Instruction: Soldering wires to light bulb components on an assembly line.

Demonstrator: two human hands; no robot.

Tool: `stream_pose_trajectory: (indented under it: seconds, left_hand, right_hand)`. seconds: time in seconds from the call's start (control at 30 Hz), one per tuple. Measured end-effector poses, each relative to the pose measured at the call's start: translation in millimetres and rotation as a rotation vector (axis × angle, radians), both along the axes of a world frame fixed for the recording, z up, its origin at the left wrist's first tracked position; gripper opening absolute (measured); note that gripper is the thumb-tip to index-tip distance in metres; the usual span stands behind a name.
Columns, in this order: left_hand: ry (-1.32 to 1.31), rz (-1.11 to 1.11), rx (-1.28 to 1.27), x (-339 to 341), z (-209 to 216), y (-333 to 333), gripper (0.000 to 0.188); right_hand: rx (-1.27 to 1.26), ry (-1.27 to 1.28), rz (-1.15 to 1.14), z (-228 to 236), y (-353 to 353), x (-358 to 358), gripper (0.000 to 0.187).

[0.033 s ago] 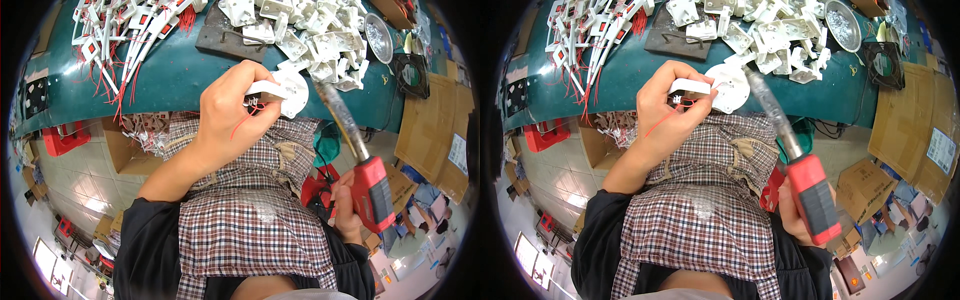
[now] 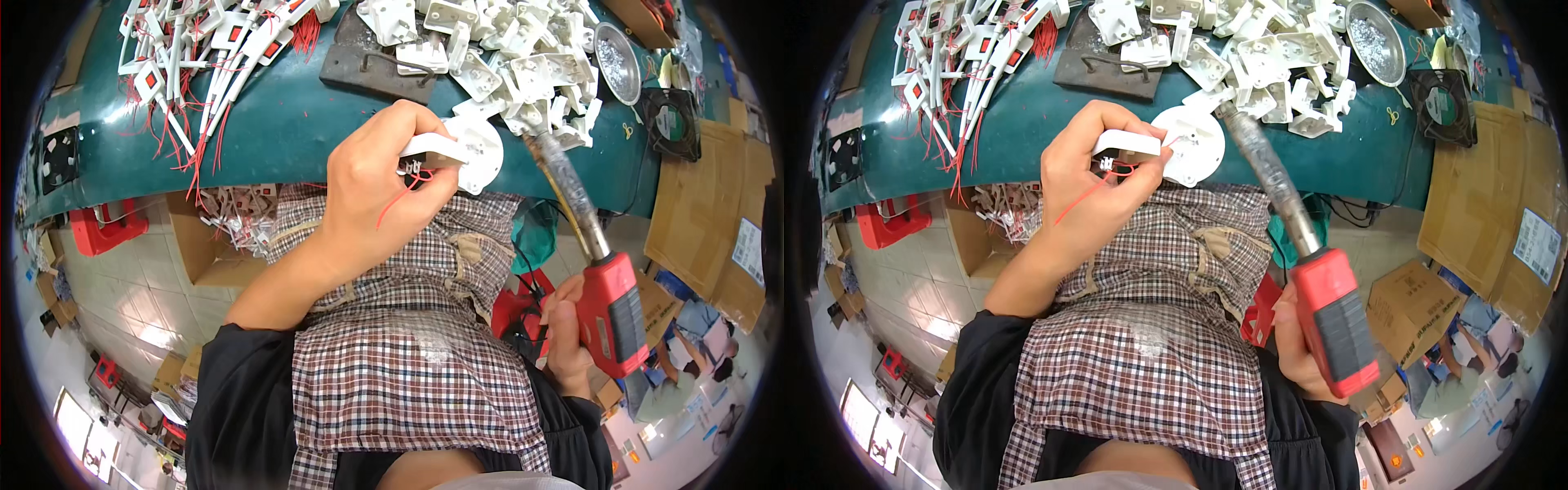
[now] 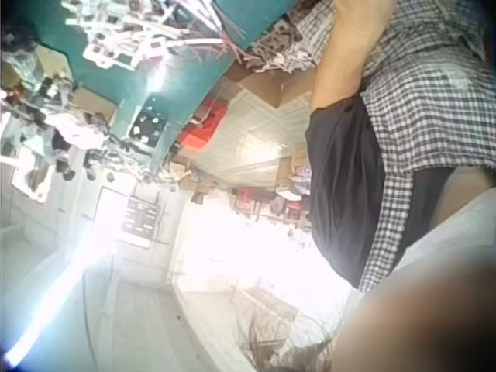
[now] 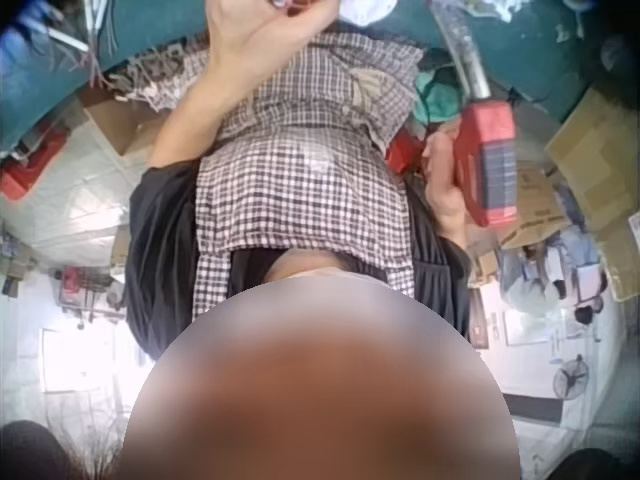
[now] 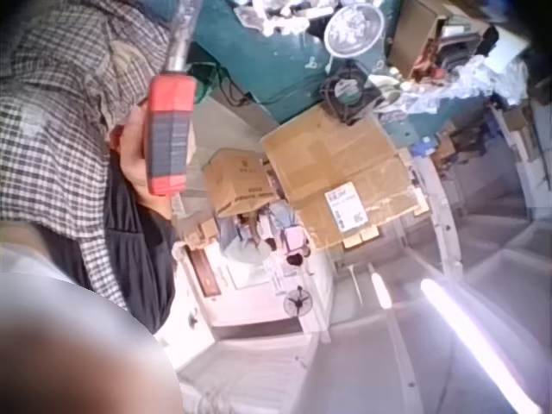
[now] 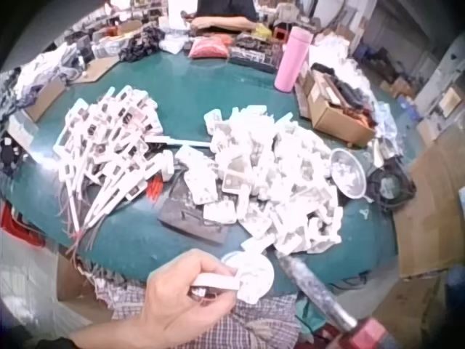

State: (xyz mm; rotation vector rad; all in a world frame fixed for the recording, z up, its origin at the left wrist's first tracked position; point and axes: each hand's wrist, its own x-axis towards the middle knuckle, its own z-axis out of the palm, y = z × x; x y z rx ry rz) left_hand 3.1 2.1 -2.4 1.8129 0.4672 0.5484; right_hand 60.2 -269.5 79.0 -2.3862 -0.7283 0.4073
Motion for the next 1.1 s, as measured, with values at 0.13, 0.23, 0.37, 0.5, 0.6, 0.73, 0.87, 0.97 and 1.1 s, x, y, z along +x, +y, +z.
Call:
stream_pose_trajectory:
  seconds: [0.13,0.23,0.37,0.5,0.6,0.73,0.87,0.97,1.1]
  left_hand:
    - [-0.035,0.008,-0.01,-1,4,3,0.017]
    - [0.0,0.046,0.027,-4,9,1,0.018]
    - [-0.017,0.034,0.131,-6,6,-6,0.023]
    - [-0.036,0.028,0.303,-6,12,-12,0.03]
    - [-0.011,0.043,0.378,-7,19,-14,0.031]
    - [-0.005,0.081,0.445,-5,22,-17,0.034]
    - [-0.029,-0.044,0.318,-8,38,-9,0.039]
    - [-0.079,-0.088,0.243,-11,35,-5,0.045]
    - [-0.12,-0.031,0.417,-10,26,-3,0.034]
  right_hand:
    - [0.425,0.441,-0.131,-11,26,6,0.022]
    - [0.584,0.264,-0.03,-32,53,14,0.045]
    - [0.676,0.321,0.075,-35,85,6,0.075]
    - [0.744,0.232,0.288,-31,117,-1,0.079]
    - [0.773,0.194,0.373,-36,128,-3,0.07]
    - [0.668,0.16,0.36,-36,128,-4,0.051]
    - [0.809,0.208,0.049,-33,121,0,0.047]
    - [0.738,0.253,-0.102,-45,113,9,0.042]
    - [0.499,-0.076,0.1,-66,108,25,0.039]
